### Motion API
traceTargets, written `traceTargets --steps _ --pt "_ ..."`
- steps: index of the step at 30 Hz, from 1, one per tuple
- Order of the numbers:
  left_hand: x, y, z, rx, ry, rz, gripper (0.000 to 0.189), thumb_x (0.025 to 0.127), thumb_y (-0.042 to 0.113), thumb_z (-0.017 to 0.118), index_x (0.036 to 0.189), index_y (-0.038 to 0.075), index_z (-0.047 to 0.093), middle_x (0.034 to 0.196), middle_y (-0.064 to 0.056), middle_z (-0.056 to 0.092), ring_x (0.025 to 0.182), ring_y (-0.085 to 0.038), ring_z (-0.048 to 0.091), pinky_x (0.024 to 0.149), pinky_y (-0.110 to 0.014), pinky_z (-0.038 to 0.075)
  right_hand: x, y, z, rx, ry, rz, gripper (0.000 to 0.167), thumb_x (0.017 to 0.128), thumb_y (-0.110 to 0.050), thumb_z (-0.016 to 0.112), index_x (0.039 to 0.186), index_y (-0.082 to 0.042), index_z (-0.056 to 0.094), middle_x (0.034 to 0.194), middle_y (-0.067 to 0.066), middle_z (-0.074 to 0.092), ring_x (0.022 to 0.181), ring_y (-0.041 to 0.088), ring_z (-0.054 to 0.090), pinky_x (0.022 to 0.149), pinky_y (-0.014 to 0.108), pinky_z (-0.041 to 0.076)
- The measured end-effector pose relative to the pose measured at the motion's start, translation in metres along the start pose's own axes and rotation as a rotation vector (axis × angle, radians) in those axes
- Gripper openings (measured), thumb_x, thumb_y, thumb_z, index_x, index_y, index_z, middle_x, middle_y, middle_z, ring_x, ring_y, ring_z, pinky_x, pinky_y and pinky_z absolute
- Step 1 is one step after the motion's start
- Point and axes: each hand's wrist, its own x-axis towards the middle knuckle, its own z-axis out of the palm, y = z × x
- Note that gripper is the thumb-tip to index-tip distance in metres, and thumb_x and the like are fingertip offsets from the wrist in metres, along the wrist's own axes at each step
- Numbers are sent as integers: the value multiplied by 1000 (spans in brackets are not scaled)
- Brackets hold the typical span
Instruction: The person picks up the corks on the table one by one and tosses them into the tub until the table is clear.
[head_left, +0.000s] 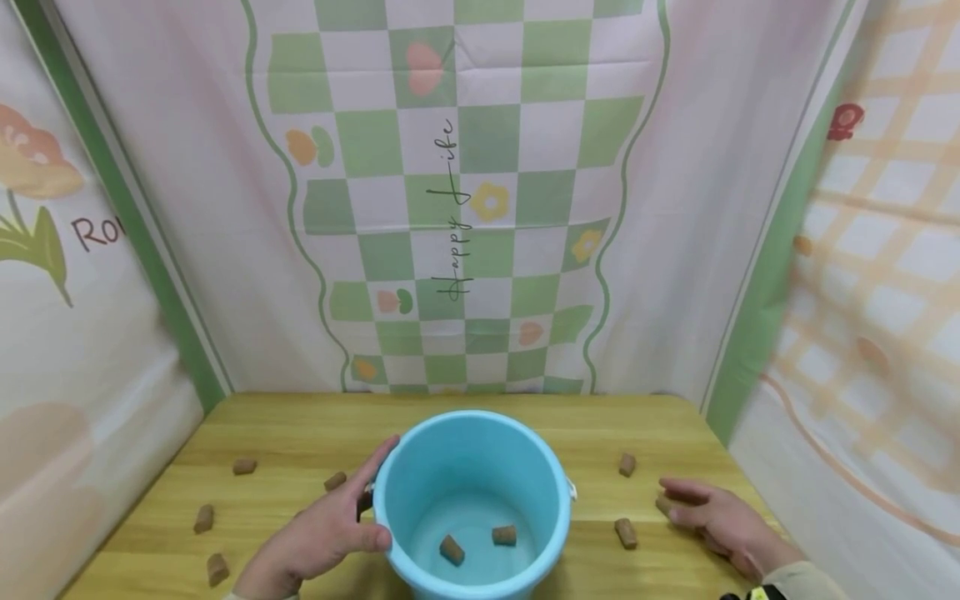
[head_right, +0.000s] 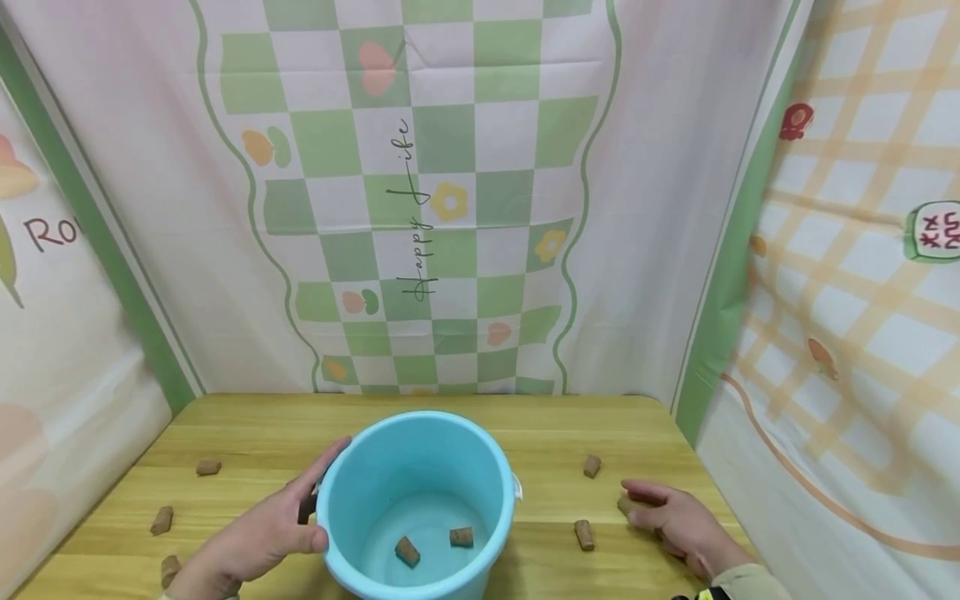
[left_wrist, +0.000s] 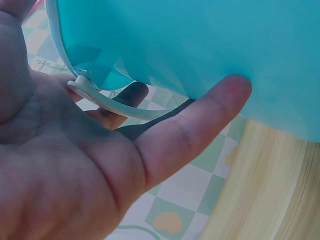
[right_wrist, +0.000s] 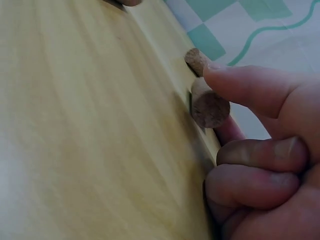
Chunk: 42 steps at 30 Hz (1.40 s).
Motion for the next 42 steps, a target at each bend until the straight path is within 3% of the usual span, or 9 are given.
traceTargets --steps 3,10,19,24,34,42 --pt "-1 1 0 -2 0 17 99 89 45 74 161 33 8 160 -16 23 134 -53 31 97 -68 36 0 -1 4 -26 14 -6 72 86 -16 79 145 5 45 147 27 43 127 35 48 90 32 50" --pt "0 4 0 -6 -7 48 100 89 46 74 161 31 6 161 -17 22 134 -54 31 97 -65 37 1 -3 5 -88 51 -9 71 83 -17 81 143 4 49 145 25 46 126 35 48 85 26 49" --pt "0 3 0 -11 1 45 100 89 43 76 161 31 8 160 -16 23 134 -51 34 97 -63 38 -1 -9 7 -177 93 -4 67 82 -20 82 140 0 55 143 27 48 129 45 44 97 48 45" --pt "0 3 1 -28 3 40 100 89 43 76 161 31 8 160 -16 24 134 -51 33 98 -62 38 0 -11 9 -221 121 -6 63 84 -24 81 137 -1 59 141 27 49 129 48 42 99 53 41" --pt "-1 3 0 -22 3 8 99 88 47 75 161 35 9 161 -14 23 135 -51 32 98 -67 35 3 -6 9 -224 130 0 60 87 -29 78 136 0 59 140 26 51 129 45 43 98 49 41" --pt "0 2 1 -9 -4 18 98 89 48 74 160 36 8 161 -13 23 135 -51 31 98 -69 33 3 -5 8 -206 125 2 58 89 -25 77 136 3 58 139 26 52 125 38 48 89 35 45"
